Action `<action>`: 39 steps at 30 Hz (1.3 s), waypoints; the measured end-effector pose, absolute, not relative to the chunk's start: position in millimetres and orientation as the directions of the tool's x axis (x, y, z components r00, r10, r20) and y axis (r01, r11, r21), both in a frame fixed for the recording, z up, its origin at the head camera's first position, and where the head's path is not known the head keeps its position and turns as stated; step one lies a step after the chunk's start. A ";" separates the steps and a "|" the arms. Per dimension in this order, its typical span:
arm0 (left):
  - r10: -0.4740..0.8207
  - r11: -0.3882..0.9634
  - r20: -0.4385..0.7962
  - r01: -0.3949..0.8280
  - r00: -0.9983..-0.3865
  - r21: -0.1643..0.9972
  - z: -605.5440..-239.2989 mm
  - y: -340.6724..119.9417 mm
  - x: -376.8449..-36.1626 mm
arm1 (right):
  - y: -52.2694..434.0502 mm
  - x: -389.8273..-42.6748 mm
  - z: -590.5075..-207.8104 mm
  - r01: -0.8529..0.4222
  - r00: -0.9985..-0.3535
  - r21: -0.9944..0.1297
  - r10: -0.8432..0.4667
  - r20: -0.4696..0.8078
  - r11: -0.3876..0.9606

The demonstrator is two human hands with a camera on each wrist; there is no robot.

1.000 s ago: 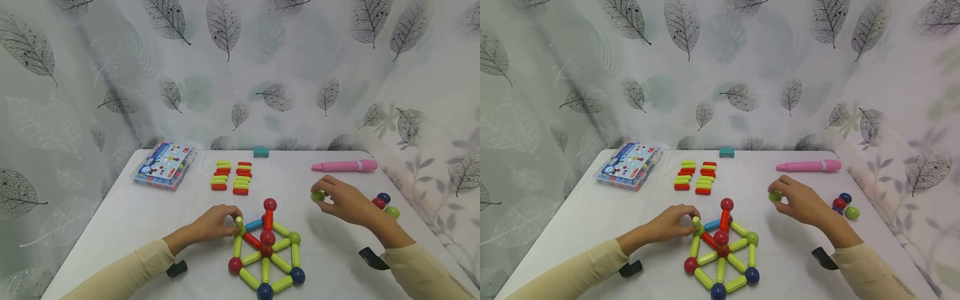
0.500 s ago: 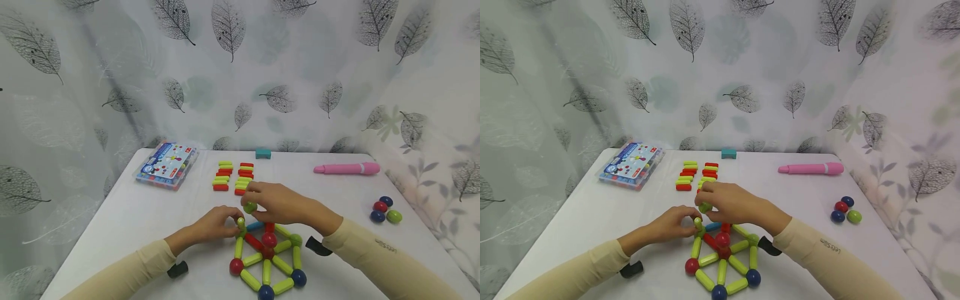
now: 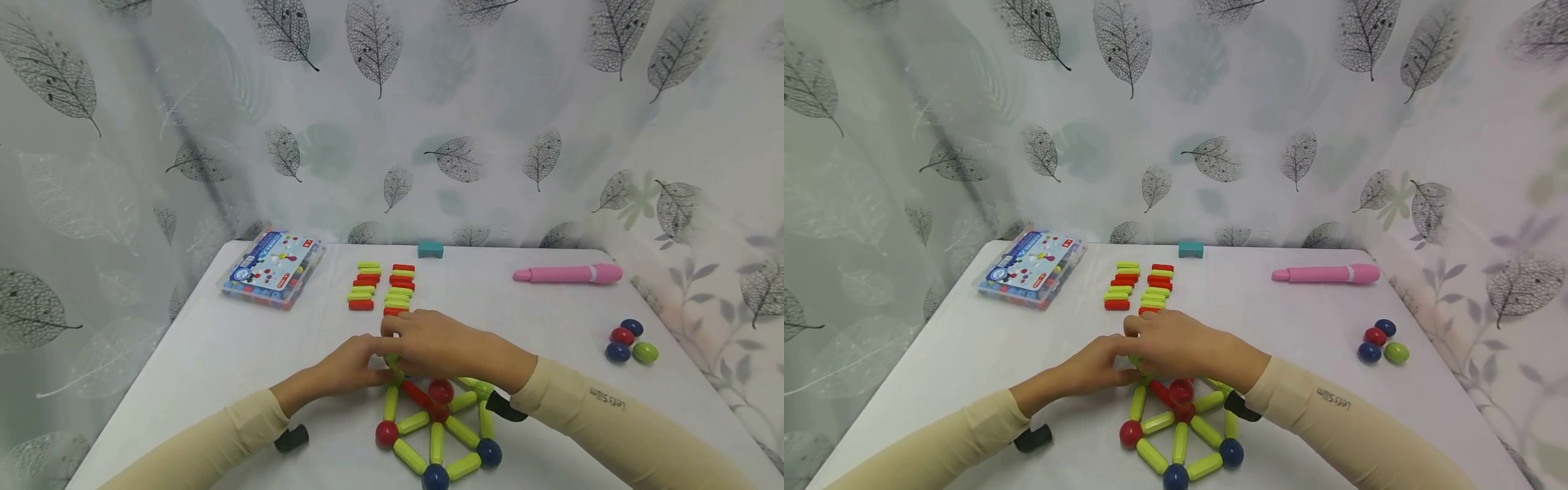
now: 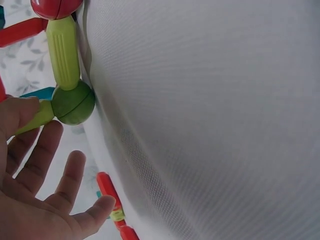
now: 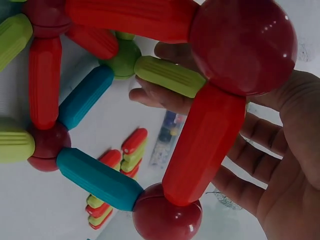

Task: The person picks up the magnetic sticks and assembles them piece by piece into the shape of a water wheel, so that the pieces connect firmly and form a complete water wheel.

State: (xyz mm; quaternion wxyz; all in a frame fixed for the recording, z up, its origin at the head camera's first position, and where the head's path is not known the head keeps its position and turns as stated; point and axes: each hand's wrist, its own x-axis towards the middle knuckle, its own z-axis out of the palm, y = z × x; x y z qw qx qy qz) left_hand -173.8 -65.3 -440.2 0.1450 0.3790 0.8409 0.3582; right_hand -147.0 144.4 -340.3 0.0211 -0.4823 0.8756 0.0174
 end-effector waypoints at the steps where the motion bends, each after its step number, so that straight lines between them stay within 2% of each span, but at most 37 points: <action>1: 0.741 0.456 0.029 0.535 -0.671 0.711 -439.9 -65.2 -173.6 | 144.0 -146.4 -340.6 -0.848 -0.530 0.021 -0.846 -0.052 0.530; 5: 0.741 0.458 0.032 0.540 -0.671 0.706 -439.8 -64.8 -173.3 | 145.6 -145.1 -341.6 -0.845 -0.535 0.038 -0.844 -0.046 0.534; 9: 0.745 0.456 0.035 0.547 -0.666 0.702 -439.9 -63.9 -173.2 | 157.4 -142.9 -336.4 -0.816 -0.578 -0.001 -0.816 -0.022 0.578; 14: 0.752 0.469 0.023 0.560 -0.658 0.684 -437.6 -62.0 -174.9 | 194.2 -141.1 -327.7 -0.773 -0.634 -0.058 -0.765 0.116 0.632; 18: 0.727 0.529 -0.016 0.546 -0.686 0.649 -431.5 -67.9 -177.8 | 230.9 -135.7 -332.0 -0.720 -0.688 -0.066 -0.700 0.189 0.690; 21: 0.697 0.565 0.000 0.550 -0.717 0.615 -422.9 -73.3 -185.7 | 253.9 -129.3 -342.6 -0.677 -0.730 -0.063 -0.659 0.181 0.733; 24: 0.649 0.637 0.064 0.588 -0.758 0.499 -415.8 -75.3 -201.6 | 269.2 -122.5 -357.6 -0.641 -0.765 -0.068 -0.630 0.134 0.765; 28: 0.585 0.775 0.110 0.594 -0.803 0.214 -414.0 -72.0 -227.0 | 280.0 -111.4 -379.8 -0.620 -0.784 -0.082 -0.619 0.045 0.780; 32: 0.581 0.813 0.080 0.580 -0.810 -0.038 -420.4 -68.6 -247.1 | 281.4 -101.4 -397.1 -0.610 -0.786 -0.122 -0.617 -0.039 0.783; 35: 0.594 0.800 0.052 0.583 -0.803 -0.144 -427.0 -65.7 -257.3 | 280.3 -96.2 -405.1 -0.596 -0.788 -0.148 -0.611 -0.082 0.789; 39: 0.587 0.799 0.021 0.576 -0.809 -0.172 -433.7 -60.3 -264.2 | 280.7 -93.0 -411.0 -0.590 -0.788 -0.153 -0.607 -0.102 0.793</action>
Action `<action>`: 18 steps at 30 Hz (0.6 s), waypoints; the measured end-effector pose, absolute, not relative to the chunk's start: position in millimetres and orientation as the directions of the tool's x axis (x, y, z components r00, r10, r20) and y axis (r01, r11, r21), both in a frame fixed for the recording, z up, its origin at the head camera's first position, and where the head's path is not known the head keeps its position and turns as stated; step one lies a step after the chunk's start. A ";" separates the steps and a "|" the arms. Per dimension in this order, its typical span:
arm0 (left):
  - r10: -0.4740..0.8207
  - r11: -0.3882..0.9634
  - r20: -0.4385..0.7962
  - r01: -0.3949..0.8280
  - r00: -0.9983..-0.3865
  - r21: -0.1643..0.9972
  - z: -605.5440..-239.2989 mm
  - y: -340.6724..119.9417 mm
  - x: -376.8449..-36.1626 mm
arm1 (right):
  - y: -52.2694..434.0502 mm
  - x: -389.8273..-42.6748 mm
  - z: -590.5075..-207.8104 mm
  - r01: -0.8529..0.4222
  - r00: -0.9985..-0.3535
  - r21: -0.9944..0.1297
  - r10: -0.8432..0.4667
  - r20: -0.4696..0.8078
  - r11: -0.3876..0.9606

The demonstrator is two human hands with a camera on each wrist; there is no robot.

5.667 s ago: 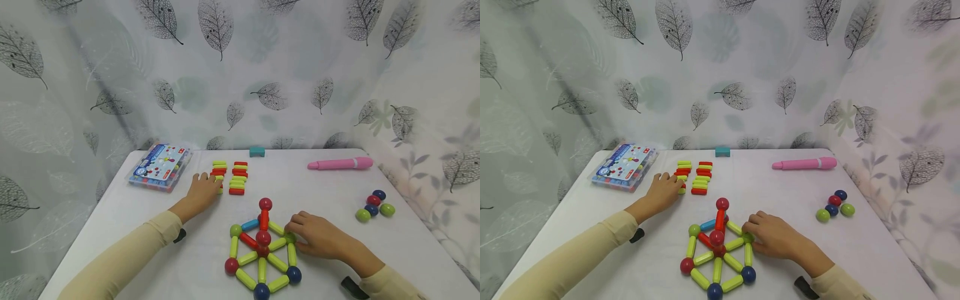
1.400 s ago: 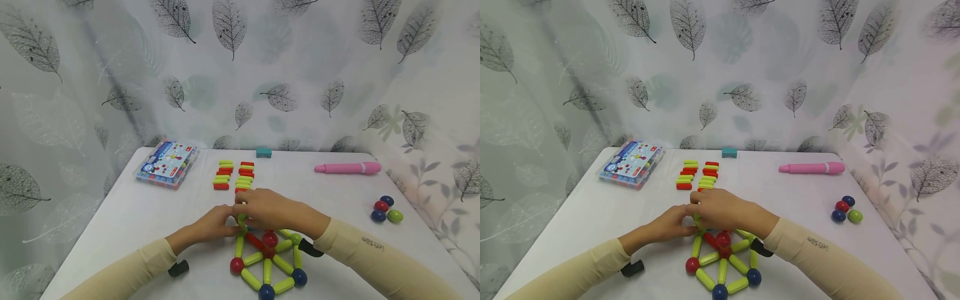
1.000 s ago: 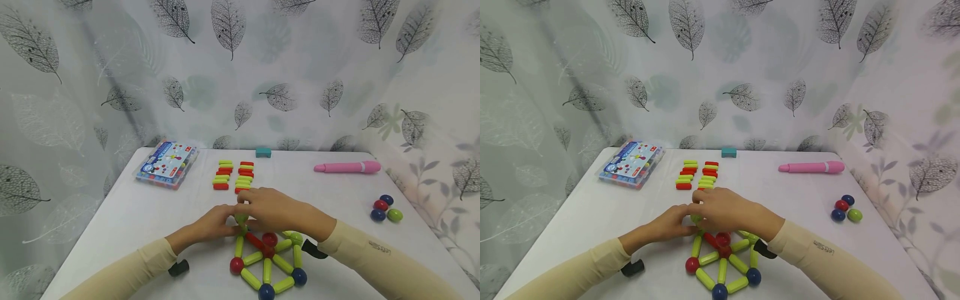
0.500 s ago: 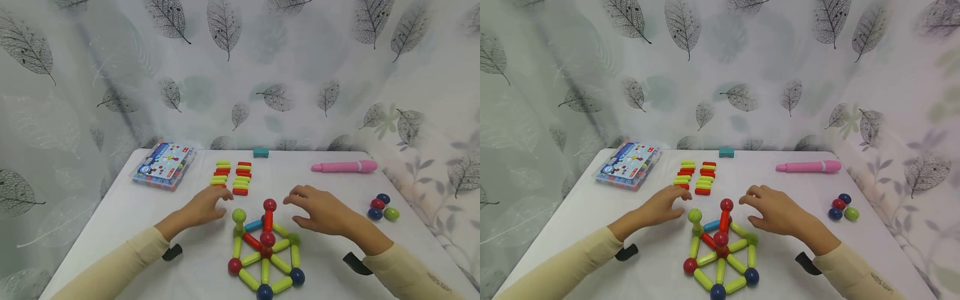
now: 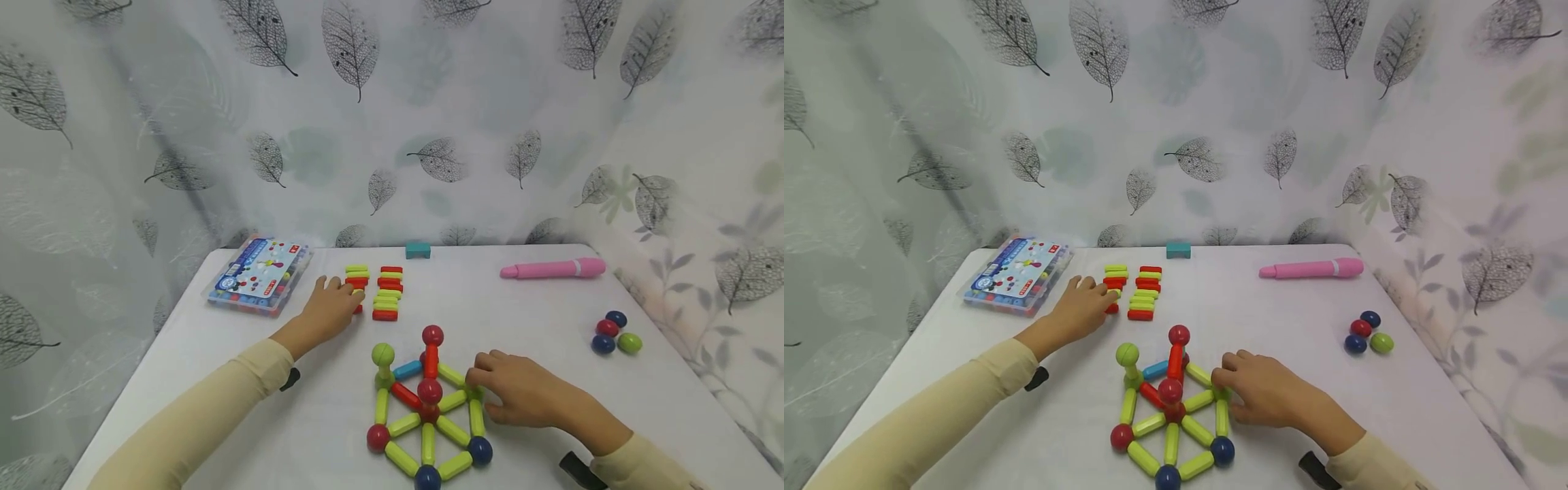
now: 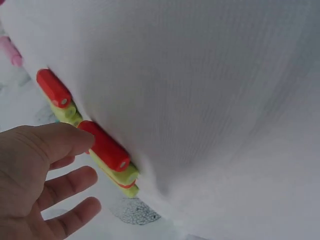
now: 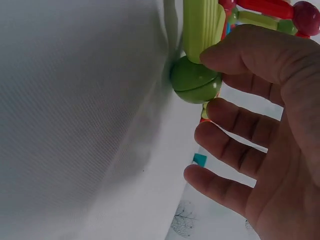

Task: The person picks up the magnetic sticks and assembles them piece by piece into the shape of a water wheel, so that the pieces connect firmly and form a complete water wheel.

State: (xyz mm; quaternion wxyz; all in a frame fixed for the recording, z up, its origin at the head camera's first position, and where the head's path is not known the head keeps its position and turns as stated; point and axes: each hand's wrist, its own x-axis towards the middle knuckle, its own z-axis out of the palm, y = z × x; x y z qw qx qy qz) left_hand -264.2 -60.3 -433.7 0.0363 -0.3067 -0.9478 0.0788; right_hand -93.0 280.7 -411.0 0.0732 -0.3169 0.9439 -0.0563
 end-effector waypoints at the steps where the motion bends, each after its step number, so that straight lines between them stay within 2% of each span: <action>1: 0.580 0.803 0.011 0.570 -0.814 -0.171 -435.0 -60.3 -264.8 | 280.1 -93.3 -411.7 -0.592 -0.787 -0.152 -0.608 -0.105 0.792; 6: 0.552 0.820 -0.029 0.549 -0.833 -0.158 -438.7 -59.8 -265.2 | 277.6 -95.8 -414.3 -0.607 -0.779 -0.125 -0.619 -0.096 0.784; 18: 0.560 0.818 0.009 0.551 -0.829 -0.168 -441.5 -62.6 -263.5 | 269.4 -100.0 -408.4 -0.649 -0.754 -0.072 -0.653 -0.071 0.757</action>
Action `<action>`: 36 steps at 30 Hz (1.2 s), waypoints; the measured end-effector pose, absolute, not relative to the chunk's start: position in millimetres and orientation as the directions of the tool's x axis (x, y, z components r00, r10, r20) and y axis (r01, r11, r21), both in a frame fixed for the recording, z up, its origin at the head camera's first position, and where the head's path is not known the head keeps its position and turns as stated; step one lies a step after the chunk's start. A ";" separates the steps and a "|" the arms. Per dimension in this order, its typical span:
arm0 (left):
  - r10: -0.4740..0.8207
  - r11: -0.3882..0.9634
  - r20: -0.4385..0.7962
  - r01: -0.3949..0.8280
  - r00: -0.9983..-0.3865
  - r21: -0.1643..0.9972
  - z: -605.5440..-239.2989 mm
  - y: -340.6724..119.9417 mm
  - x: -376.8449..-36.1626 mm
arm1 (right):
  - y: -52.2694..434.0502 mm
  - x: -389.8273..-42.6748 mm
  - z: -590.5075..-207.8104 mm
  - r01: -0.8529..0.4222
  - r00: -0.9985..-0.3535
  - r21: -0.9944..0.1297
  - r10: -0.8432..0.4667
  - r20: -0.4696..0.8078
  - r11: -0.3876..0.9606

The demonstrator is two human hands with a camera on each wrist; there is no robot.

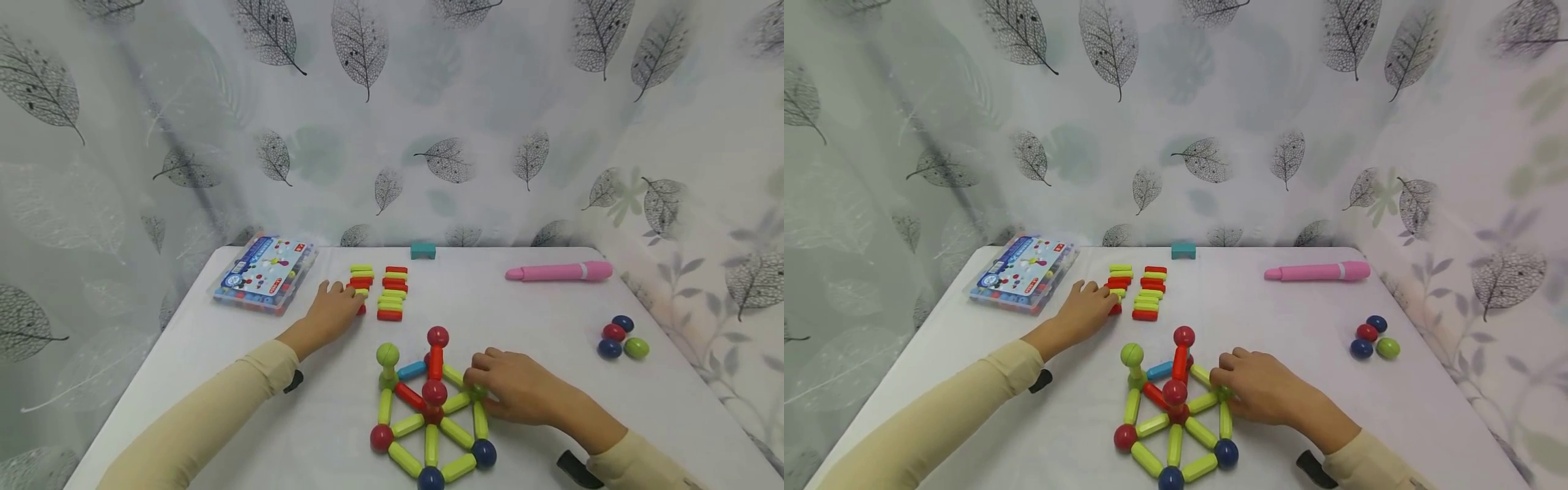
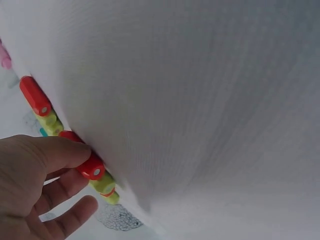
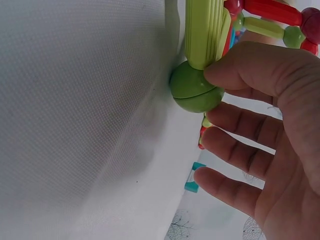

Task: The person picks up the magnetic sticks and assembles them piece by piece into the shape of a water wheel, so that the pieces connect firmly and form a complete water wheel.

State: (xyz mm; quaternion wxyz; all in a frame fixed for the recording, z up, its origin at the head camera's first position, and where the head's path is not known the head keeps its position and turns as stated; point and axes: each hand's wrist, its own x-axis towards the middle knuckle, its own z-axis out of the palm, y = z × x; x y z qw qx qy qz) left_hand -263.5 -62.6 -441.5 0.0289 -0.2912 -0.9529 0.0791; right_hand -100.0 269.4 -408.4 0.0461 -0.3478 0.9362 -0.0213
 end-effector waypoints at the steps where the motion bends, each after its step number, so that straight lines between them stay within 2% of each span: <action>1: 0.559 0.819 0.012 0.549 -0.829 -0.167 -441.6 -62.5 -263.2 | 269.1 -99.6 -407.8 -0.652 -0.752 -0.071 -0.656 -0.070 0.755; 8: 0.558 0.823 0.019 0.550 -0.830 -0.146 -443.5 -63.2 -261.2 | 268.6 -99.9 -409.5 -0.656 -0.750 -0.047 -0.657 -0.076 0.754; 12: 0.575 0.817 0.034 0.573 -0.817 -0.058 -427.7 -61.0 -255.3 | 268.1 -100.1 -409.4 -0.656 -0.749 -0.050 -0.658 -0.079 0.753; 16: 0.622 0.754 0.026 0.608 -0.782 0.249 -395.0 -50.7 -241.0 | 268.0 -99.8 -408.4 -0.654 -0.750 -0.056 -0.656 -0.086 0.754; 19: 0.663 0.647 -0.013 0.564 -0.748 0.513 -372.6 -39.4 -226.9 | 267.9 -99.9 -407.5 -0.651 -0.751 -0.059 -0.654 -0.093 0.757; 23: 0.719 0.536 -0.080 0.477 -0.691 0.697 -358.9 -26.7 -211.3 | 267.8 -100.2 -407.6 -0.651 -0.750 -0.069 -0.654 -0.098 0.756; 27: 0.752 0.515 -0.144 0.436 -0.644 0.738 -359.5 -20.2 -204.4 | 268.4 -100.6 -408.6 -0.650 -0.748 -0.081 -0.655 -0.102 0.755; 36: 0.777 0.540 -0.185 0.487 -0.601 0.687 -359.7 -16.2 -200.7 | 269.3 -101.4 -408.6 -0.645 -0.753 -0.074 -0.649 -0.109 0.761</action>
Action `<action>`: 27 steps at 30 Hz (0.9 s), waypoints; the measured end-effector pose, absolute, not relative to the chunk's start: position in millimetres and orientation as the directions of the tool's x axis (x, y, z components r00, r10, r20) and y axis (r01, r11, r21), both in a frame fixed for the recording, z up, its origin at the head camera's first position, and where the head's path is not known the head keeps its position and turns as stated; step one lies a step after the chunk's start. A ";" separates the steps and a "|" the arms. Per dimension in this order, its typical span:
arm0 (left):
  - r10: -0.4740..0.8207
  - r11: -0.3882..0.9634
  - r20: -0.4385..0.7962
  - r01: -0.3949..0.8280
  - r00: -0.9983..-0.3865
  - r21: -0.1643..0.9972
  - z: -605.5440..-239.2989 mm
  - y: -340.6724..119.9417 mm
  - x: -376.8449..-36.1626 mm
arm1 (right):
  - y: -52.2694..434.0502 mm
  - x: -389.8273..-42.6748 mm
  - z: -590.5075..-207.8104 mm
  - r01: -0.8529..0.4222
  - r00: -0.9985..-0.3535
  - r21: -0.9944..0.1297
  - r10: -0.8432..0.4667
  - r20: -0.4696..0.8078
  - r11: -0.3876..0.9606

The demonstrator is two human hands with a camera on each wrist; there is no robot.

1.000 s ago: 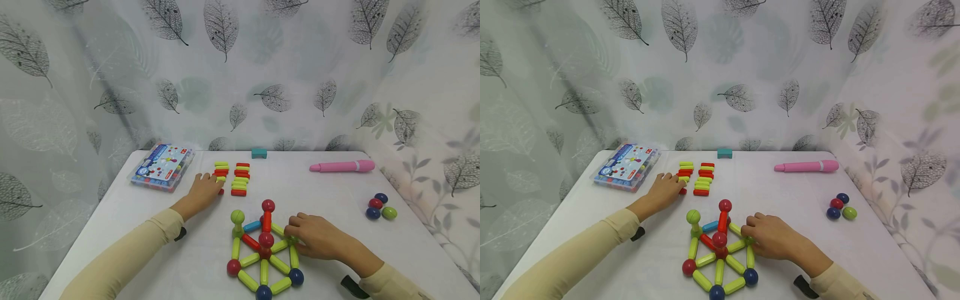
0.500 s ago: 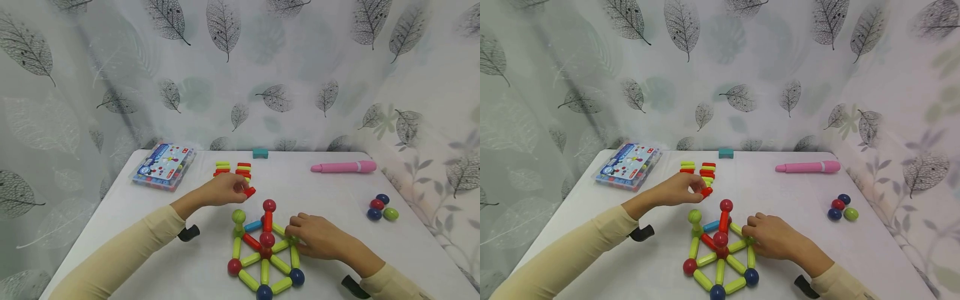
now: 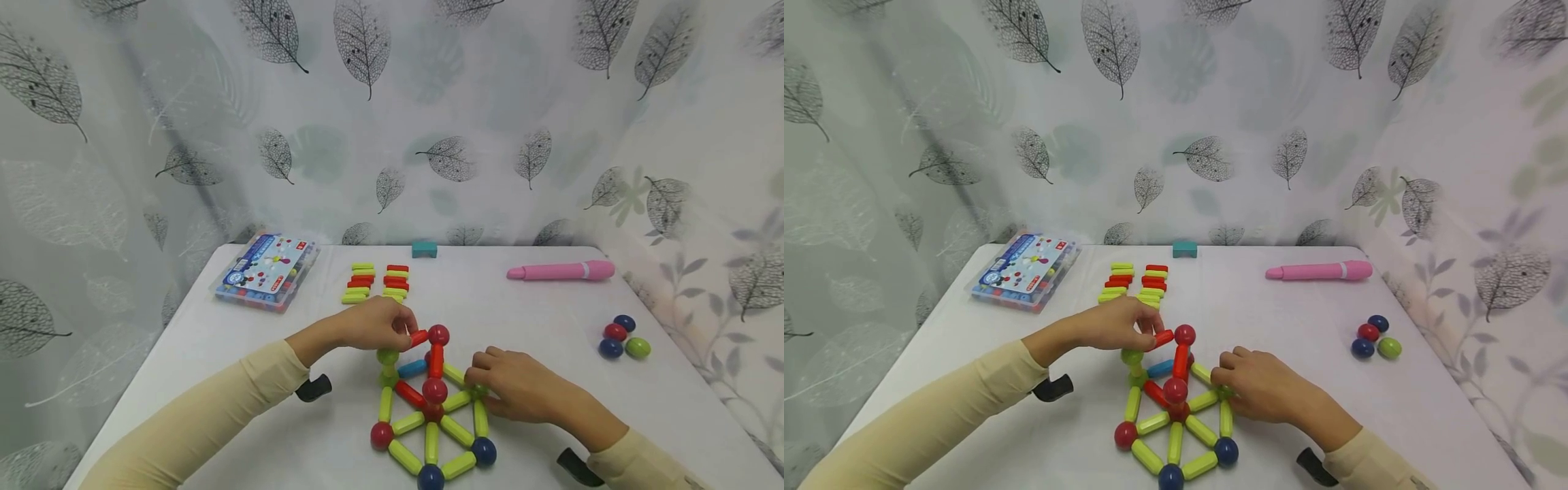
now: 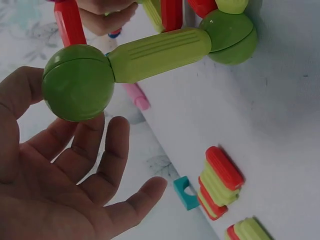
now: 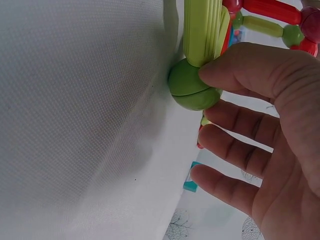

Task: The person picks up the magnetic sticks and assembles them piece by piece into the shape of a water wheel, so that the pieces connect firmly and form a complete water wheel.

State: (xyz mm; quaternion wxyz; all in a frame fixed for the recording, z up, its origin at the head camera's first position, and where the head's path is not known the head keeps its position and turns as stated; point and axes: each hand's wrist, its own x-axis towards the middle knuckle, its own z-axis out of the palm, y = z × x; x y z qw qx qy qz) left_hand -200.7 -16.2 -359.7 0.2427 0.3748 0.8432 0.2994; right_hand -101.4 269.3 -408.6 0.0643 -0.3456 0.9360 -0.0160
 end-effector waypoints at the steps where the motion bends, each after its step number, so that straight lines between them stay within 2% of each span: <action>1: 0.779 0.545 -0.190 0.495 -0.597 0.677 -359.2 -15.8 -200.0 | 269.1 -101.3 -408.2 -0.646 -0.751 -0.076 -0.651 -0.109 0.759; 7: 0.774 0.567 -0.189 0.526 -0.605 0.634 -357.5 -13.5 -196.0 | 268.5 -101.0 -407.0 -0.649 -0.749 -0.078 -0.653 -0.110 0.757; 15: 0.766 0.561 -0.158 0.528 -0.623 0.638 -357.1 -18.9 -196.9 | 269.3 -101.4 -407.9 -0.639 -0.756 -0.080 -0.644 -0.114 0.765; 18: 0.734 0.587 -0.106 0.548 -0.671 0.596 -360.3 -26.2 -203.4 | 269.7 -101.4 -408.7 -0.638 -0.758 -0.081 -0.643 -0.110 0.765; 23: 0.590 0.730 0.002 0.534 -0.808 0.428 -375.9 -47.3 -234.3 | 270.1 -101.6 -409.5 -0.632 -0.763 -0.079 -0.637 -0.108 0.771; 27: 0.483 0.823 -0.036 0.440 -0.875 0.358 -391.5 -65.6 -263.0 | 270.0 -101.2 -409.2 -0.633 -0.762 -0.085 -0.638 -0.112 0.770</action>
